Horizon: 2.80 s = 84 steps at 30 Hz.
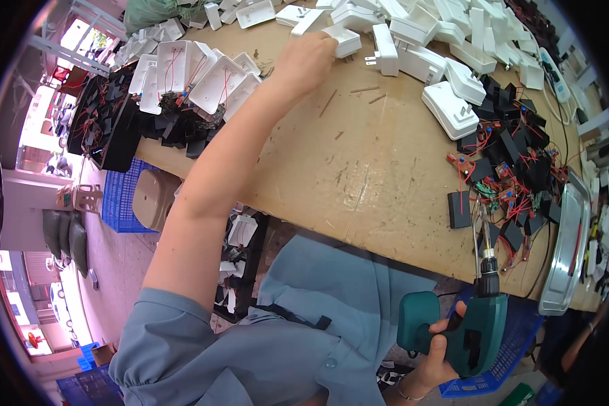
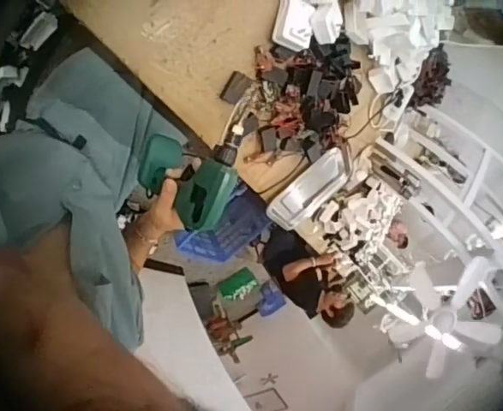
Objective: Soldering electronic components and wires inside a white plastic housing at a factory workstation.
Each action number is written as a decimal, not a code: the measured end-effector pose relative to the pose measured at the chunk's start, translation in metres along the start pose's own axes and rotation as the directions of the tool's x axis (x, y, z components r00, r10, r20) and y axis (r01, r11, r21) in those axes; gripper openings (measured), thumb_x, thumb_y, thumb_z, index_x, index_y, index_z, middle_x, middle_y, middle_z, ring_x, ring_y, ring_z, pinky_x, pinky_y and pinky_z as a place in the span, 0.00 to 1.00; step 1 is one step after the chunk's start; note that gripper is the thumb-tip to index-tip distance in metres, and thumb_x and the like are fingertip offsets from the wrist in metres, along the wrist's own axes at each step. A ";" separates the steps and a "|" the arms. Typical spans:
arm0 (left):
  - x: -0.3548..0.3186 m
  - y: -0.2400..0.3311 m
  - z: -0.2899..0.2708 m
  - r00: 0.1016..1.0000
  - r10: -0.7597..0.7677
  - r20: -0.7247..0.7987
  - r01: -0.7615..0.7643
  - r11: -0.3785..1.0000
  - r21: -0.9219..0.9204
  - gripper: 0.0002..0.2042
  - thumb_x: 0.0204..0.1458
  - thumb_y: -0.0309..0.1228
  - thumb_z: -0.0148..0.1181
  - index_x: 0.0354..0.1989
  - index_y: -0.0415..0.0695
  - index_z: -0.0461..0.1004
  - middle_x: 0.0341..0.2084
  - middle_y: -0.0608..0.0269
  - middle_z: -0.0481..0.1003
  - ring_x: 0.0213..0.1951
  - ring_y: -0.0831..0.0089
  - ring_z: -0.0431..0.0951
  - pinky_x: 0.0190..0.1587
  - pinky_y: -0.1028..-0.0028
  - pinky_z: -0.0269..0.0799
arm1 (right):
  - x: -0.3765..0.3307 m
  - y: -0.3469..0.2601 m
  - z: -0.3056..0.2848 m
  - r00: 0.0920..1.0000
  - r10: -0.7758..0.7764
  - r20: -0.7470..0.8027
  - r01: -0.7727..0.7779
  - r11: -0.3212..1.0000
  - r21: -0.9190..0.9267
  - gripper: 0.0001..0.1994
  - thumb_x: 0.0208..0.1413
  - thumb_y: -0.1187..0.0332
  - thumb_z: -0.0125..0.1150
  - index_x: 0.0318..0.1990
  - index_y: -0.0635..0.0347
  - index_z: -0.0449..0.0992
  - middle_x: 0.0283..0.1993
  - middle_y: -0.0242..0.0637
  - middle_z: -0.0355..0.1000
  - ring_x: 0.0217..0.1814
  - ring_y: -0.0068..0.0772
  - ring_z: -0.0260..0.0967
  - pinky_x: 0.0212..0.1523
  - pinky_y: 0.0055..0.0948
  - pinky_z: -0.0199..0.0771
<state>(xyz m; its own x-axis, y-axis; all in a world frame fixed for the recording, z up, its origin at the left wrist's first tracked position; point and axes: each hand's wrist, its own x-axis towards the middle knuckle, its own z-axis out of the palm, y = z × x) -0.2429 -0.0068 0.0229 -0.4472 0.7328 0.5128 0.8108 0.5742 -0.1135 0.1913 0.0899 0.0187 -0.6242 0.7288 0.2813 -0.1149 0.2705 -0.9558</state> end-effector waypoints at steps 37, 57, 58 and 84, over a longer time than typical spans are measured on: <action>0.014 0.184 -0.045 0.762 0.634 0.133 -0.589 0.764 -0.262 0.12 0.42 0.27 0.53 0.38 0.46 0.73 0.32 0.62 0.68 0.38 0.68 0.70 0.46 0.66 0.60 | -0.007 0.003 -0.019 0.983 0.056 -0.177 -0.048 0.998 0.052 0.28 0.42 0.73 0.58 0.53 0.73 0.57 0.47 0.55 0.65 0.28 0.27 0.67 0.29 0.23 0.68; 0.098 0.132 -0.050 0.860 -0.447 -0.245 -0.397 -0.285 -0.873 0.05 0.55 0.28 0.48 0.32 0.40 0.69 0.22 0.62 0.74 0.28 0.74 0.75 0.34 0.76 0.71 | 0.007 0.003 -0.018 0.971 0.073 -0.229 -0.025 0.979 0.203 0.30 0.47 0.66 0.58 0.56 0.70 0.53 0.49 0.56 0.62 0.29 0.26 0.65 0.24 0.22 0.68; 0.093 0.112 -0.064 0.849 -0.387 -0.360 -0.445 -0.154 -0.882 0.05 0.53 0.29 0.51 0.33 0.40 0.69 0.25 0.60 0.74 0.30 0.71 0.75 0.35 0.73 0.70 | 0.007 0.004 -0.019 0.973 0.085 -0.215 -0.031 0.970 0.240 0.32 0.48 0.64 0.58 0.57 0.68 0.51 0.51 0.56 0.61 0.29 0.26 0.65 0.24 0.22 0.68; -0.108 0.147 -0.072 0.995 -0.072 0.075 0.101 0.488 -0.867 0.04 0.42 0.20 0.57 0.28 0.38 0.73 0.21 0.62 0.68 0.22 0.74 0.68 0.24 0.79 0.62 | 0.061 0.034 0.079 0.913 0.224 0.342 -0.409 0.505 0.760 0.35 0.50 0.58 0.56 0.60 0.65 0.48 0.65 0.54 0.39 0.68 0.52 0.34 0.66 0.40 0.41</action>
<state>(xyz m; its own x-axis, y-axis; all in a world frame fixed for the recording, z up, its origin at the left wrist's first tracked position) -0.0481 -0.0277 0.0121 -0.5313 0.7150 0.4544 0.6782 0.0376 0.7339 0.0884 0.0938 -0.0034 -0.8599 0.5104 0.0135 -0.3902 -0.6399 -0.6620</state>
